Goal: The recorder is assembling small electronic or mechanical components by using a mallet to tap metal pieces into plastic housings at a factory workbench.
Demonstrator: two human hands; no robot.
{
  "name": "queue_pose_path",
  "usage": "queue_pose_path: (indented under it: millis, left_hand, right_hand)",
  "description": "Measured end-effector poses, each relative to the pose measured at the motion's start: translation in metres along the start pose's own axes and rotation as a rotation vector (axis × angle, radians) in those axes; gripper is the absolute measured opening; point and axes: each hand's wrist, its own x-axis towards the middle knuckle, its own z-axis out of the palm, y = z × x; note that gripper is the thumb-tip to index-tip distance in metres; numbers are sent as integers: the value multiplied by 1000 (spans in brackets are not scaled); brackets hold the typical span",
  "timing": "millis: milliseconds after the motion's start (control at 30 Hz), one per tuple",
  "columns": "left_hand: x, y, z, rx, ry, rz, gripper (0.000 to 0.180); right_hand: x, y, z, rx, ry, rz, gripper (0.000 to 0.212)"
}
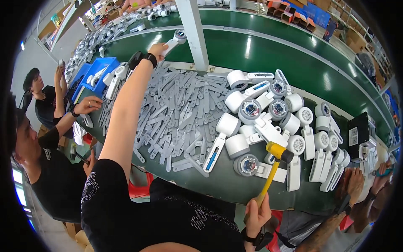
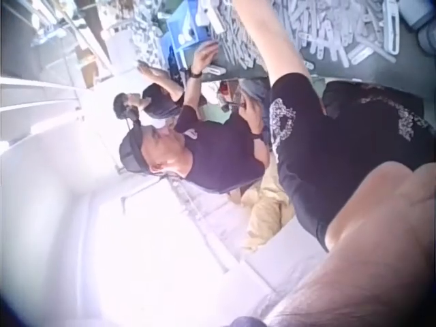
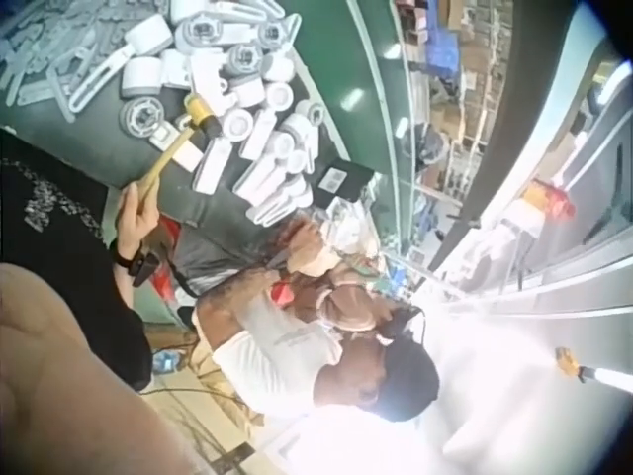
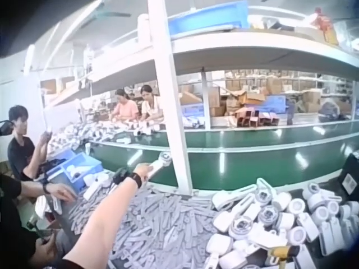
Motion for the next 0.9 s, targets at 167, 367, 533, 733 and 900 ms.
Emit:
queue_pose_path:
  millis: [167, 367, 533, 733, 900]
  left_hand:
    - [54, -36, 26, -80, 137, -47, 41]
    - [33, -12, 56, 51, 162, 80, 34]
    - [-128, 34, 25, 743, -205, 400, 34]
    - [-388, 18, 93, 788, -186, 727, 65]
    - [-443, -45, 132, 874, -70, 842, 71]
  right_hand:
    - [6, -3, 4, 13, -8, 43, 49]
    - [1, -7, 1, -114, -2, 42, 50]
    - [-8, -10, 6, 30, -21, 35, 48]
    - [-17, -10, 5, -2, -120, -2, 49]
    - [-34, -20, 14, 59, -146, 12, 49]
